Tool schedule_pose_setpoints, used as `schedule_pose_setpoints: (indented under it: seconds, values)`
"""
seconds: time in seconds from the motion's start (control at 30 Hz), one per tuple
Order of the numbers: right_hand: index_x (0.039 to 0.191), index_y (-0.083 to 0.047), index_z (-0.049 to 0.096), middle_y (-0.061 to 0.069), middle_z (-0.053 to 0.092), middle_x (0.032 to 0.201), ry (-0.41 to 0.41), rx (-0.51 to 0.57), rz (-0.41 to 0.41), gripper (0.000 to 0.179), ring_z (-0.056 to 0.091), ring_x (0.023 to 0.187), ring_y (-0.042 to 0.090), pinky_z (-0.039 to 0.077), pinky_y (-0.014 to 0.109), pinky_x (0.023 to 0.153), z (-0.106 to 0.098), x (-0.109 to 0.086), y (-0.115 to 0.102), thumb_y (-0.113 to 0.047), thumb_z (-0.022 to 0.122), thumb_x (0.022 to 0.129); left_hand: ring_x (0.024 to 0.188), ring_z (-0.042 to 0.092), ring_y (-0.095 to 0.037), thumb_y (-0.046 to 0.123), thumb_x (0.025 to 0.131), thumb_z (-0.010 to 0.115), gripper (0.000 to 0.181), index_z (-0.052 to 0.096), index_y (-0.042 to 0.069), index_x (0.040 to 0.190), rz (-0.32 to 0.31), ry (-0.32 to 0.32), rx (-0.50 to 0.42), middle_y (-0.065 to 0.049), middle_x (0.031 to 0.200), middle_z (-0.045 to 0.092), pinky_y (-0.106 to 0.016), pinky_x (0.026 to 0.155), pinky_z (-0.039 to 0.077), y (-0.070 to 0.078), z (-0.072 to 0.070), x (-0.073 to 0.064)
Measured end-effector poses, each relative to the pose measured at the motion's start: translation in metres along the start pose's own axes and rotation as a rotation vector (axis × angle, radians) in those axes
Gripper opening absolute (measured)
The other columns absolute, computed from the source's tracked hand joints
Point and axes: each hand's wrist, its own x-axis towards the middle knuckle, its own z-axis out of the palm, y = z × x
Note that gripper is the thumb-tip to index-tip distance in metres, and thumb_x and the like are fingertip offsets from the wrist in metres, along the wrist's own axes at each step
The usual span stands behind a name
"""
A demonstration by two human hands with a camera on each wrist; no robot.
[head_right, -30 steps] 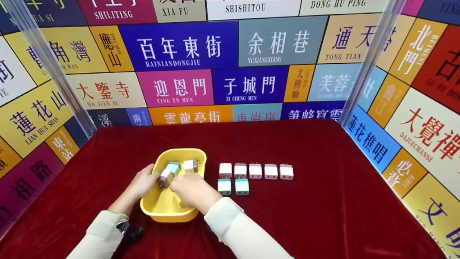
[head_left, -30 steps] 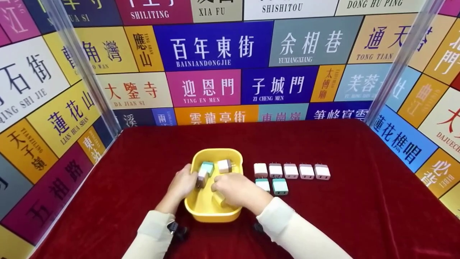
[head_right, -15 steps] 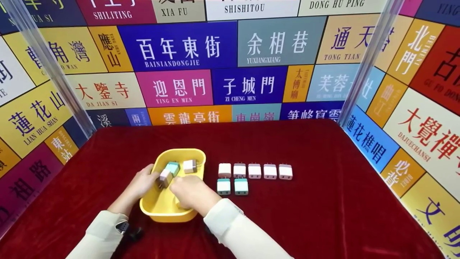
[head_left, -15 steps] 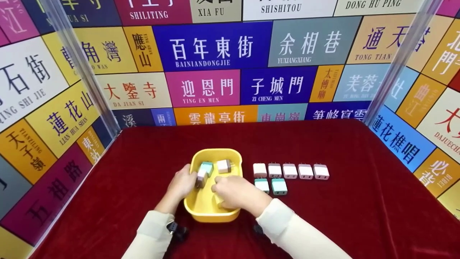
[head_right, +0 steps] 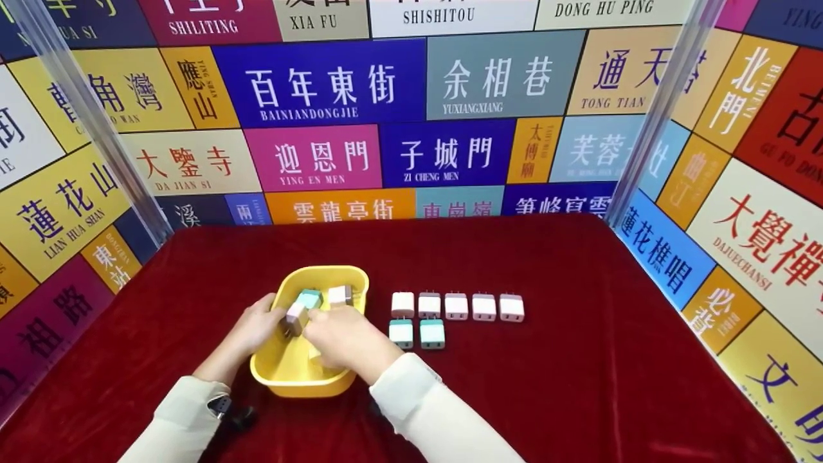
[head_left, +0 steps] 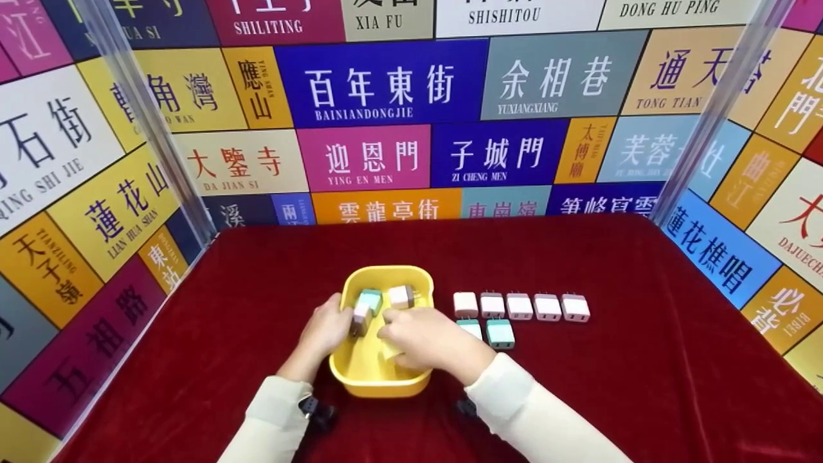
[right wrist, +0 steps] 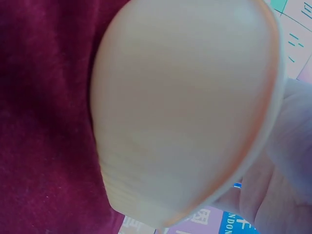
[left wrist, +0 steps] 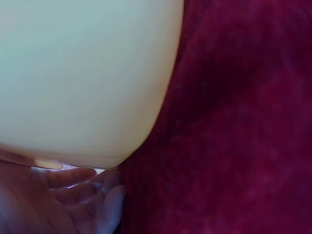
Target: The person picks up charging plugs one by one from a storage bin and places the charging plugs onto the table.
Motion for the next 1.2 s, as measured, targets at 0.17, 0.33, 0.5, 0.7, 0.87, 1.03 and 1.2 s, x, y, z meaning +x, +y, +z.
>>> schedule_pose_setpoints:
  seconds: [0.17, 0.33, 0.5, 0.7, 0.87, 1.03, 1.2]
  values:
    - [0.109, -0.014, 0.08, 0.002, 0.058, 0.097, 0.013, 0.015, -0.005, 0.029, 0.058, 0.079, 0.015, 0.056, 0.034, 0.073, -0.008, -0.005, 0.003, -0.034, 0.086, 0.089, 0.097, 0.066, -0.031, 0.021, 0.105, 0.047, 0.03, 0.063, 0.004, 0.124, 0.004, 0.003, 0.007, -0.018, 0.111, 0.07, -0.051, 0.089, 0.054, 0.0, 0.0, 0.0]
    - [0.117, -0.014, 0.079, 0.003, 0.058, 0.101, 0.011, 0.036, -0.001, 0.034, 0.06, 0.082, 0.017, 0.056, 0.034, 0.075, -0.018, -0.012, 0.006, -0.036, 0.086, 0.091, 0.099, 0.066, -0.031, 0.021, 0.106, 0.046, 0.031, 0.063, 0.003, 0.125, 0.004, 0.001, 0.009, -0.017, 0.112, 0.07, -0.051, 0.09, 0.055, 0.001, 0.0, -0.001]
    - [0.118, -0.014, 0.078, 0.004, 0.058, 0.105, 0.022, 0.057, -0.006, 0.035, 0.059, 0.082, 0.017, 0.055, 0.034, 0.073, -0.025, -0.023, 0.008, -0.036, 0.085, 0.092, 0.099, 0.066, -0.031, 0.02, 0.105, 0.046, 0.031, 0.063, 0.003, 0.125, 0.002, -0.003, -0.003, -0.017, 0.111, 0.07, -0.05, 0.09, 0.055, 0.003, -0.001, -0.001]
    - [0.123, -0.012, 0.077, 0.006, 0.066, 0.121, 0.064, 0.072, 0.002, 0.04, 0.069, 0.094, 0.021, 0.06, 0.037, 0.081, -0.034, -0.037, 0.013, -0.035, 0.086, 0.091, 0.097, 0.066, -0.031, 0.021, 0.104, 0.047, 0.03, 0.063, 0.003, 0.122, 0.026, 0.001, -0.003, -0.018, 0.109, 0.069, -0.05, 0.088, 0.055, -0.002, -0.001, 0.002]
    - [0.119, -0.013, 0.077, 0.006, 0.065, 0.116, 0.093, 0.075, 0.0, 0.037, 0.068, 0.088, 0.022, 0.059, 0.037, 0.077, -0.036, -0.047, 0.02, -0.034, 0.087, 0.09, 0.099, 0.066, -0.031, 0.02, 0.106, 0.046, 0.03, 0.063, 0.003, 0.124, 0.007, -0.001, -0.002, -0.018, 0.111, 0.069, -0.051, 0.091, 0.055, 0.002, -0.002, -0.001]
    - [0.115, -0.012, 0.078, 0.006, 0.06, 0.104, 0.127, 0.081, 0.0, 0.031, 0.057, 0.076, 0.02, 0.054, 0.037, 0.069, -0.036, -0.055, 0.029, -0.027, 0.086, 0.089, 0.103, 0.066, -0.032, 0.02, 0.106, 0.046, 0.032, 0.062, 0.002, 0.128, 0.0, -0.005, 0.002, -0.019, 0.116, 0.069, -0.052, 0.093, 0.055, 0.0, -0.001, -0.001]
    - [0.116, -0.01, 0.078, 0.005, 0.058, 0.101, 0.137, 0.106, 0.009, 0.033, 0.054, 0.077, 0.018, 0.053, 0.035, 0.071, -0.035, -0.064, 0.039, -0.026, 0.087, 0.089, 0.104, 0.065, -0.033, 0.021, 0.106, 0.046, 0.033, 0.062, 0.002, 0.129, 0.003, -0.009, -0.003, -0.019, 0.118, 0.068, -0.053, 0.094, 0.053, 0.001, -0.001, -0.001]
